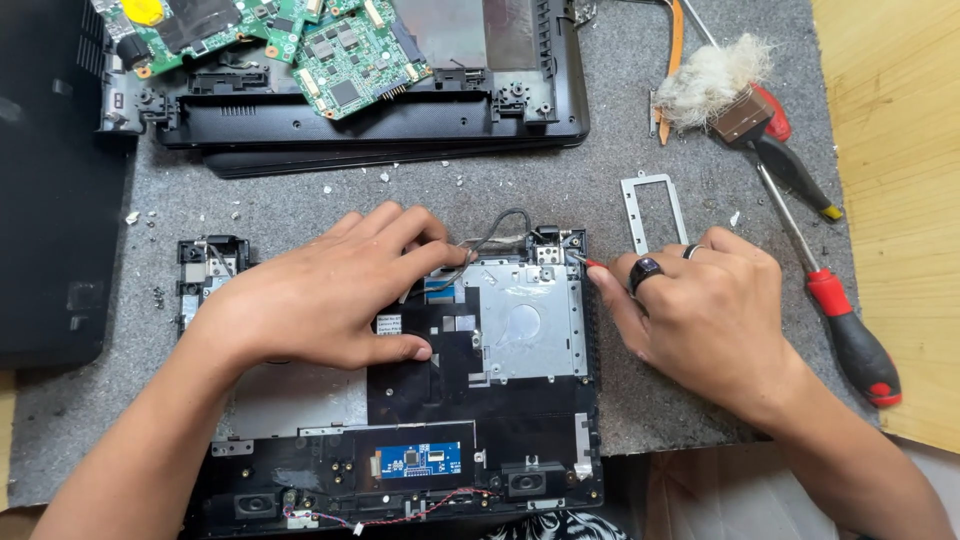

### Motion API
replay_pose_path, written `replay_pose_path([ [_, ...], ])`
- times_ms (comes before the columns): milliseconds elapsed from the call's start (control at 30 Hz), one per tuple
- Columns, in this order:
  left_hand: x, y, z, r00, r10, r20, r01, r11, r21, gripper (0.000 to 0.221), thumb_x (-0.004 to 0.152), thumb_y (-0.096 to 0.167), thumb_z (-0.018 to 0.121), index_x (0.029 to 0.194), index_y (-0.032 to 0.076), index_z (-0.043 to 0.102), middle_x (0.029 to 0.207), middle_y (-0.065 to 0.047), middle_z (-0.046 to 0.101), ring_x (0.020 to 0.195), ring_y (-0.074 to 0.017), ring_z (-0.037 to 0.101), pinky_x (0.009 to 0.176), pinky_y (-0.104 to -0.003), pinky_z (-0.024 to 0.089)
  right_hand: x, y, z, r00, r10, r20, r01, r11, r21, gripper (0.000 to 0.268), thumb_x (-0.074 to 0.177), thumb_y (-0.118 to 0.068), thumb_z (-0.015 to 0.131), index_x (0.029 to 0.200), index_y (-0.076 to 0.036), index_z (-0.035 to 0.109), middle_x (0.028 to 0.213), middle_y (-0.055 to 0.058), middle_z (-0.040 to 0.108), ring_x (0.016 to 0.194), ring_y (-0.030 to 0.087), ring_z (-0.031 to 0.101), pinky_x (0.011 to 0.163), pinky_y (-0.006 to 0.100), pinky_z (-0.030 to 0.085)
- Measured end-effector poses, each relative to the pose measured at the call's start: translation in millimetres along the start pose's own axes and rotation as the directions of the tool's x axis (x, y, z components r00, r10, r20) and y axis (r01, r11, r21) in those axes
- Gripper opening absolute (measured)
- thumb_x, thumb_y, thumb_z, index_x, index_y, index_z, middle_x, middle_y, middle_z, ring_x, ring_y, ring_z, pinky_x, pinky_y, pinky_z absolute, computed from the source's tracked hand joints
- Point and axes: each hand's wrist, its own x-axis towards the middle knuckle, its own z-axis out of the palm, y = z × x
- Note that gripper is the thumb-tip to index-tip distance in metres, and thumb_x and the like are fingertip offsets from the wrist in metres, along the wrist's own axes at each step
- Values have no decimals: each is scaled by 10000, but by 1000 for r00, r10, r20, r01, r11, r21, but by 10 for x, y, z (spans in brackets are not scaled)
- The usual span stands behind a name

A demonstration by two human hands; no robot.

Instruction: Disassembling and cleaning the internal components of a laptop using a screwdriver and a brush.

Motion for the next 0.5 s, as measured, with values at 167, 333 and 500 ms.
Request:
replay_pose_path([
  [167,-3,3,-4,1000,-20,19,20,1000,-15,861,732,448,850,1456,127,514,1318,-68,534,1063,-282,527,875,-459,477,-5,9,28,1000,10,21,-10,1000,-18,349,1010,-222,772,687,-119,689,545,4,562,402,203,414,564,326,367],
  [333,2,-2,2,999,-23,29,24,1000,-10,860,738,449,847,1461,126,512,1327,-74,535,1059,-281,533,867,-463,485,7,10,37,1000,14,15,-14,1000,-6,353,1008,-224,777,682,-108,706,536,3,554,397,199,387,559,325,360],
  [500,-10,12,0,999,-33,24,33,999,-2,863,734,448,847,1465,134,510,1327,-73,532,1049,-287,533,843,-455,495,30,-21,21,998,24,52,-20,997,-71,338,1009,-275,759,722,-98,735,555,21,605,403,219,457,558,329,376],
])
